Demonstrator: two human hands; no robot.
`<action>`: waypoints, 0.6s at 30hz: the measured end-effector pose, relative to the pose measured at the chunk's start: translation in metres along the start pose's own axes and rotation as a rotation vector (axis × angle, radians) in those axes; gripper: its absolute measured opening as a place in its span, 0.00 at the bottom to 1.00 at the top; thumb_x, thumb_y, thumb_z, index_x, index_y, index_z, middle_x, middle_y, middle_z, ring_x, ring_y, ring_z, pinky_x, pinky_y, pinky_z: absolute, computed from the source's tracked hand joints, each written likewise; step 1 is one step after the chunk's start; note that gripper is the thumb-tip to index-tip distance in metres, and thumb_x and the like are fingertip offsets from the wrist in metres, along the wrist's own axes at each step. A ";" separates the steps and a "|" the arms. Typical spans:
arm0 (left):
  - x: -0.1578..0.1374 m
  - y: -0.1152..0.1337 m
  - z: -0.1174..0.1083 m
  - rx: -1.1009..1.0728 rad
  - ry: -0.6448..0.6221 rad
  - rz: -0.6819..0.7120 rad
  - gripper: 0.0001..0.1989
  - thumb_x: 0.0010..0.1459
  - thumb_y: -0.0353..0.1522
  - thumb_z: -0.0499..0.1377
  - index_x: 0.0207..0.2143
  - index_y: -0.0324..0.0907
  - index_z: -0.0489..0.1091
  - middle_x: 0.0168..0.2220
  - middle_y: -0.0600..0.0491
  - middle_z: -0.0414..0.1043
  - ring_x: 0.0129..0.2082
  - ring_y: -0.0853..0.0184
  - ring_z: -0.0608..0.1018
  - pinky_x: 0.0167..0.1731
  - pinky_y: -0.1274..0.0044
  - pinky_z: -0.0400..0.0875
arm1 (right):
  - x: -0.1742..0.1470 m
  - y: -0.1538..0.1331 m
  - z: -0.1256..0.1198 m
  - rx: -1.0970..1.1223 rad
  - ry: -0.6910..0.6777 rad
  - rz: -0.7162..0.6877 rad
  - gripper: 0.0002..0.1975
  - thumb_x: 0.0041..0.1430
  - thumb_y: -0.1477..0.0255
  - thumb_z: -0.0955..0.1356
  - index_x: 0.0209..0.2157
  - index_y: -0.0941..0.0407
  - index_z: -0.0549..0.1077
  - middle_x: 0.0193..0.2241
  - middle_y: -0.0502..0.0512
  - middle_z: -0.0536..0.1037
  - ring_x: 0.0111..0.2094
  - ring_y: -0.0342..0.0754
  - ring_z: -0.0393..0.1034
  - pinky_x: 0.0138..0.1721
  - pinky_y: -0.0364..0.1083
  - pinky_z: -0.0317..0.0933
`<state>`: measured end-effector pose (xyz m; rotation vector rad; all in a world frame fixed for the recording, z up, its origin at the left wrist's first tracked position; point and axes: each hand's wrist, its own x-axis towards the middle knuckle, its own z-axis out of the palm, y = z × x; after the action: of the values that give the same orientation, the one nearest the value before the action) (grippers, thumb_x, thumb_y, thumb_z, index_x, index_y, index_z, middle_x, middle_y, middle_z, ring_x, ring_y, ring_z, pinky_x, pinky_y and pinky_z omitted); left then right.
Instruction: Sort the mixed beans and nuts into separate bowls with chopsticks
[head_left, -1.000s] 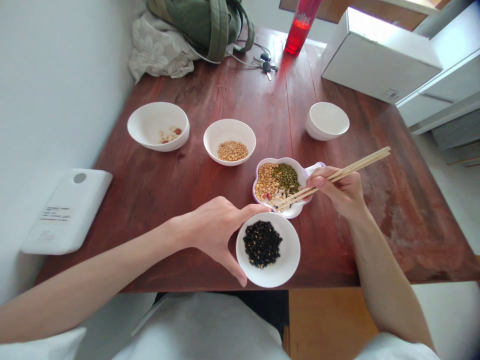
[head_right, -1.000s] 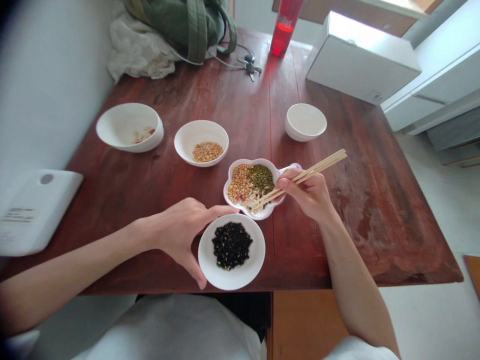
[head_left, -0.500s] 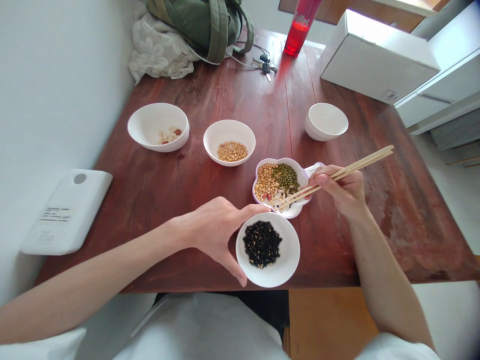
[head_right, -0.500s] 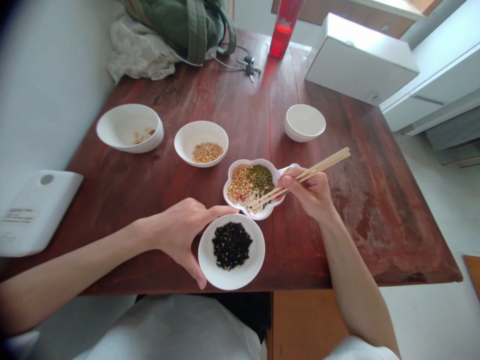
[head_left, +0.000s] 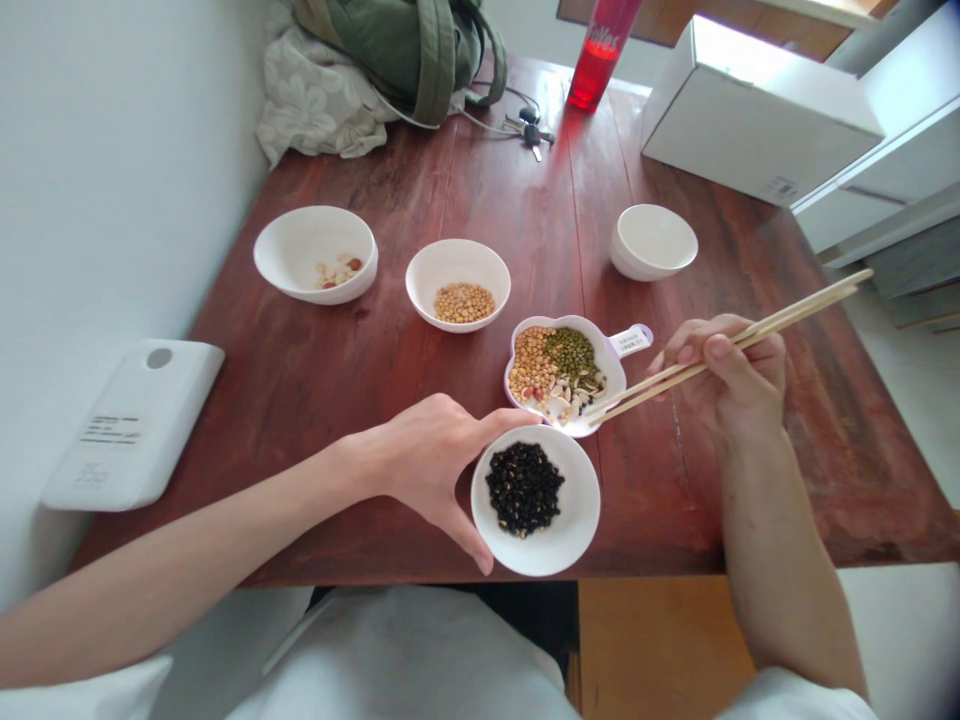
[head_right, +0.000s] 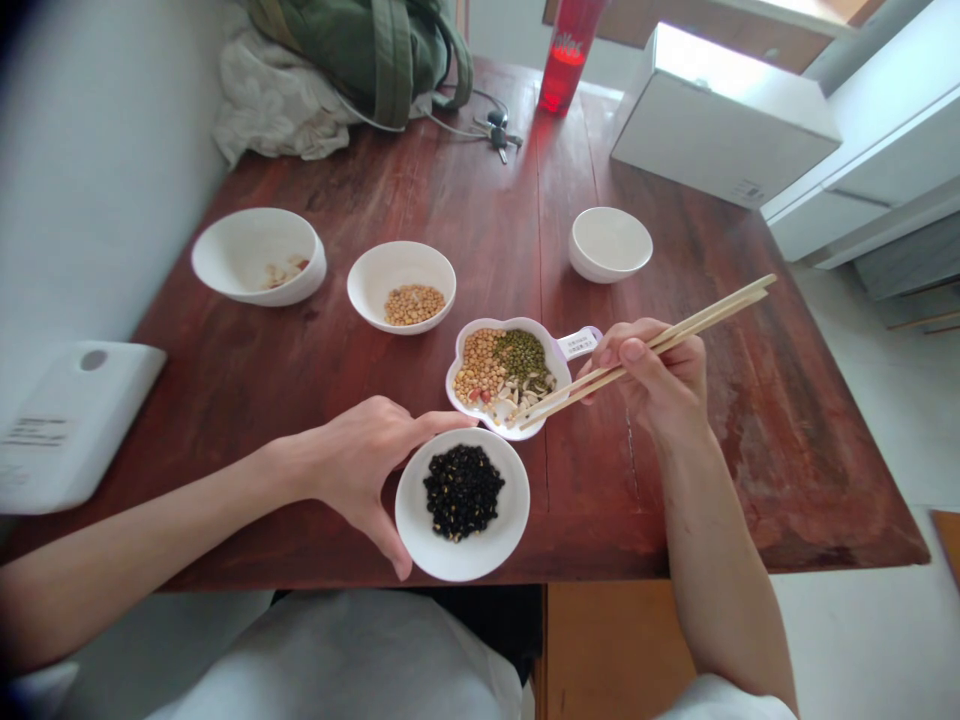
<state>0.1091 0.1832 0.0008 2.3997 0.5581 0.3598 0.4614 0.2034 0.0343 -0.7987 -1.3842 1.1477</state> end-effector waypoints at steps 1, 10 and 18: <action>0.000 0.000 0.000 -0.003 0.000 0.002 0.71 0.36 0.72 0.71 0.73 0.44 0.57 0.42 0.50 0.89 0.30 0.53 0.89 0.35 0.71 0.73 | 0.000 0.000 -0.005 -0.036 0.028 0.004 0.09 0.68 0.65 0.76 0.34 0.52 0.86 0.27 0.52 0.79 0.25 0.51 0.81 0.20 0.50 0.78; 0.001 0.000 -0.001 0.000 0.004 0.004 0.71 0.36 0.72 0.71 0.73 0.44 0.56 0.40 0.50 0.89 0.28 0.53 0.88 0.35 0.72 0.73 | 0.001 -0.004 -0.020 -0.323 0.023 0.118 0.09 0.66 0.61 0.78 0.33 0.50 0.86 0.29 0.55 0.85 0.25 0.52 0.82 0.24 0.50 0.78; 0.000 -0.001 0.001 -0.003 0.007 0.008 0.71 0.36 0.73 0.69 0.73 0.43 0.57 0.40 0.51 0.89 0.28 0.54 0.88 0.35 0.71 0.74 | 0.003 -0.004 -0.005 -0.377 -0.059 0.172 0.15 0.68 0.57 0.77 0.32 0.53 0.85 0.27 0.54 0.86 0.24 0.50 0.83 0.26 0.47 0.80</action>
<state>0.1092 0.1837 -0.0005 2.3995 0.5518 0.3726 0.4666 0.2059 0.0386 -1.1773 -1.6325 1.0596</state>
